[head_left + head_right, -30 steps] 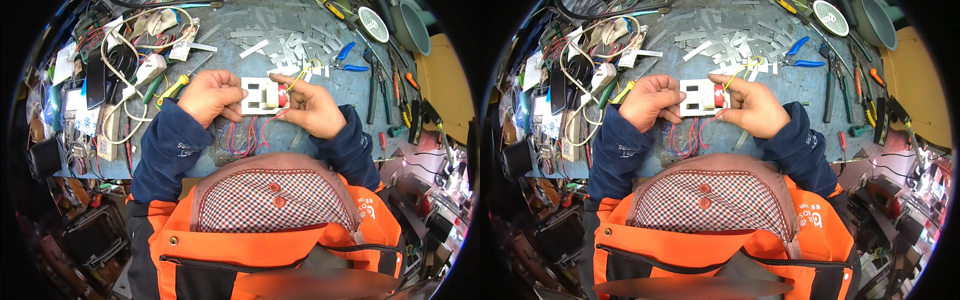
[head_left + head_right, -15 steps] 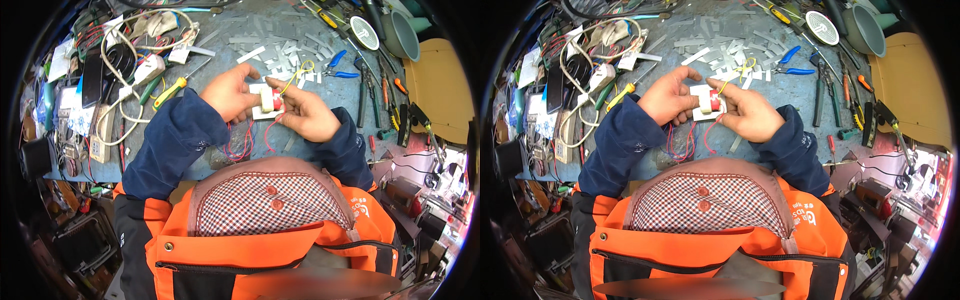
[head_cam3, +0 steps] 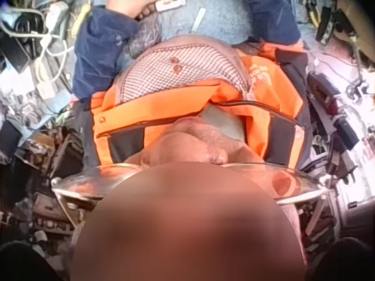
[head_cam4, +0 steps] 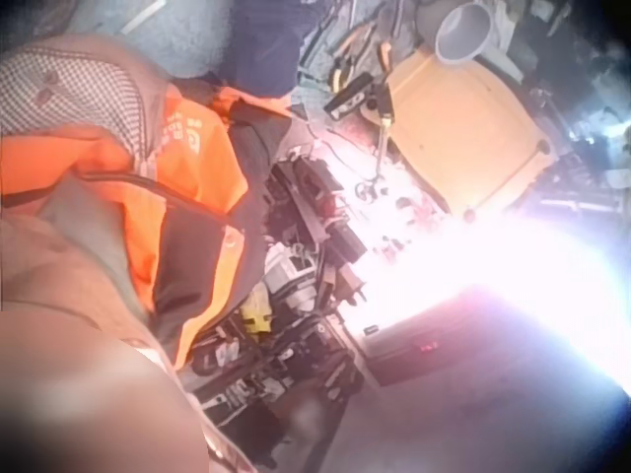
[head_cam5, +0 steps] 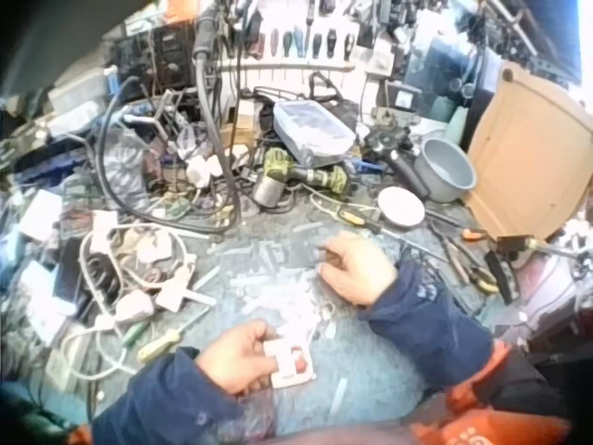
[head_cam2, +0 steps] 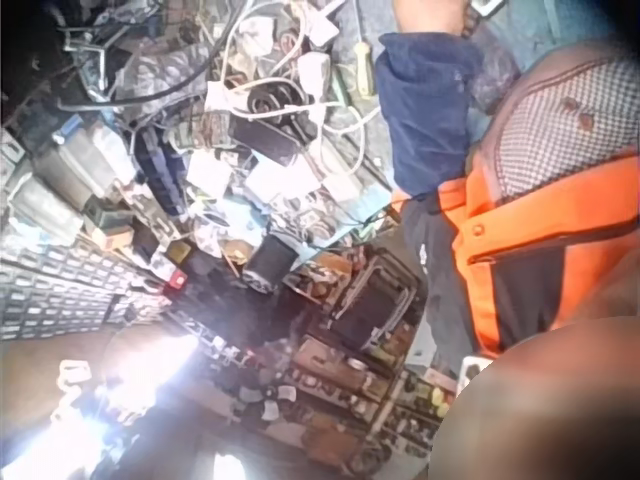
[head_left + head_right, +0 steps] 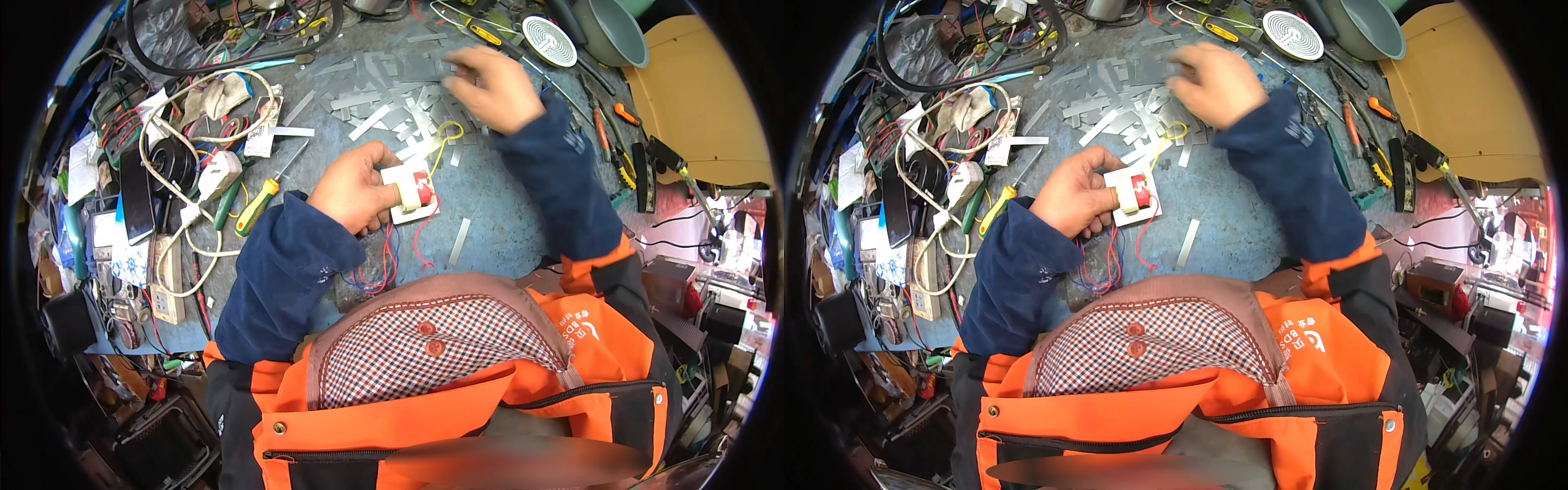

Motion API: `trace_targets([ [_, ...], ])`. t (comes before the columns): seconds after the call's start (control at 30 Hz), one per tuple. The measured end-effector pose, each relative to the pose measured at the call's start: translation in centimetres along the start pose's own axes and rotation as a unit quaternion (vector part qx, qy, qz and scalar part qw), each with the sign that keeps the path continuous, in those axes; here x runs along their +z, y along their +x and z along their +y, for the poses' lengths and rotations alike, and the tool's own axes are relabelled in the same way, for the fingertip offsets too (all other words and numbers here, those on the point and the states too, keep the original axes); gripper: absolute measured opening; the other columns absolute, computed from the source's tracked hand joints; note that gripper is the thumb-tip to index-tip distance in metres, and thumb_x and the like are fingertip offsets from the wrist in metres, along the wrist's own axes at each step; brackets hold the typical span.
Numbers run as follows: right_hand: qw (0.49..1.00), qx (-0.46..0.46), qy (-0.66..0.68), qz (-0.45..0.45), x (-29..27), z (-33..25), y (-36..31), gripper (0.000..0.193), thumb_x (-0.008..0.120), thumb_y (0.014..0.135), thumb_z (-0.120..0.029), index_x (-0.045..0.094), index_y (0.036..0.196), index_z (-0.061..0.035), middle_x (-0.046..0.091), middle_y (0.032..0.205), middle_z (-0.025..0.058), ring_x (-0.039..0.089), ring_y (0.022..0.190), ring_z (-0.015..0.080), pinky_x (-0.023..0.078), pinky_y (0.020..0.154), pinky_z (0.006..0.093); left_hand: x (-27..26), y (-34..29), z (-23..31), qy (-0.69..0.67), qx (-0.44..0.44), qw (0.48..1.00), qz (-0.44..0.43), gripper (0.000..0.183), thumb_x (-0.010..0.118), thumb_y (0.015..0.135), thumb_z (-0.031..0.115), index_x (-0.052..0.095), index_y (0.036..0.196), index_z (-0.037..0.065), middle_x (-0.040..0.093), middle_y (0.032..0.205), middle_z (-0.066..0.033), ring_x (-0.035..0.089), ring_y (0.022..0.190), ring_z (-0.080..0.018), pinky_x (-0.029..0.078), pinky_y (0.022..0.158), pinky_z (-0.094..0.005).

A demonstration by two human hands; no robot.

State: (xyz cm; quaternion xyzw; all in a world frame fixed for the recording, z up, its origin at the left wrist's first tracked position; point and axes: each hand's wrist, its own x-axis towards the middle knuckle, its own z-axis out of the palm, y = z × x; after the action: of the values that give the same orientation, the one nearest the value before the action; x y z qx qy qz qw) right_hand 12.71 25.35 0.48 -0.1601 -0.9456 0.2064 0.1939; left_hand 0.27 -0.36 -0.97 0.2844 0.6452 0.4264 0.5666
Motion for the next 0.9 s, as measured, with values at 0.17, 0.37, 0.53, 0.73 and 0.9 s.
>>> trace_targets([
  [0.17, 0.965, -0.153, -0.202, -0.066, 2.8, 2.9, 3.6, 0.033, 0.074, 0.093, -0.028, 0.076, 0.118, -0.0067, 0.074, 0.101, 0.0130, 0.071, 0.099, 0.0375, 0.057, 0.089, 0.0495, -0.1, 0.2, 0.2, -0.004, -0.008, 1.000, -0.010, 0.034, 0.075, 0.098, 0.013, 0.059, 0.127, 0.003, 0.067, 0.071, -0.0006, 0.054, 0.050, -0.0046, 0.039, 0.044, -0.0229],
  [0.37, 0.922, -0.219, -0.277, 0.157, 0.8, 1.3, 3.3, 0.010, 0.073, 0.090, -0.017, 0.066, 0.091, -0.0106, 0.069, 0.085, 0.0102, 0.069, 0.076, 0.0332, 0.056, 0.067, 0.0430, 0.0, -0.6, 0.1, -0.009, -0.020, 1.000, 0.004, 0.034, 0.073, 0.099, 0.012, 0.058, 0.129, 0.004, 0.067, 0.071, -0.0003, 0.054, 0.051, -0.0039, 0.040, 0.045, -0.0222],
  [0.53, 0.929, 0.152, 0.334, 0.040, -5.3, -2.9, -3.9, 0.011, 0.070, 0.094, -0.009, 0.069, 0.103, -0.0034, 0.075, 0.086, 0.0040, 0.064, 0.064, 0.0118, 0.050, 0.055, 0.0286, -0.2, -0.5, 0.0, -0.019, -0.019, 1.000, -0.001, 0.033, 0.074, 0.099, 0.012, 0.060, 0.127, 0.004, 0.065, 0.069, 0.0004, 0.053, 0.050, -0.0040, 0.040, 0.044, -0.0218],
  [0.73, 0.779, 0.322, 0.534, -0.068, -1.5, -6.0, -13.1, 0.045, 0.065, 0.097, -0.004, 0.055, 0.140, 0.0039, 0.070, 0.092, 0.0069, 0.066, 0.069, 0.0116, 0.055, 0.058, 0.0255, 0.1, -0.1, 0.8, 0.009, -0.031, 0.999, -0.002, 0.037, 0.077, 0.099, 0.015, 0.058, 0.128, 0.003, 0.065, 0.070, -0.0017, 0.052, 0.049, -0.0050, 0.039, 0.044, -0.0228],
  [0.9, 0.745, 0.293, 0.595, -0.072, 1.5, -7.0, -12.3, 0.050, 0.061, 0.101, -0.002, 0.051, 0.150, 0.0030, 0.070, 0.094, 0.0086, 0.071, 0.073, 0.0148, 0.061, 0.063, 0.0285, -0.2, -0.2, 0.2, 0.004, -0.022, 1.000, 0.013, 0.036, 0.076, 0.099, 0.012, 0.058, 0.129, 0.002, 0.067, 0.070, -0.0024, 0.054, 0.050, -0.0055, 0.040, 0.044, -0.0224],
])
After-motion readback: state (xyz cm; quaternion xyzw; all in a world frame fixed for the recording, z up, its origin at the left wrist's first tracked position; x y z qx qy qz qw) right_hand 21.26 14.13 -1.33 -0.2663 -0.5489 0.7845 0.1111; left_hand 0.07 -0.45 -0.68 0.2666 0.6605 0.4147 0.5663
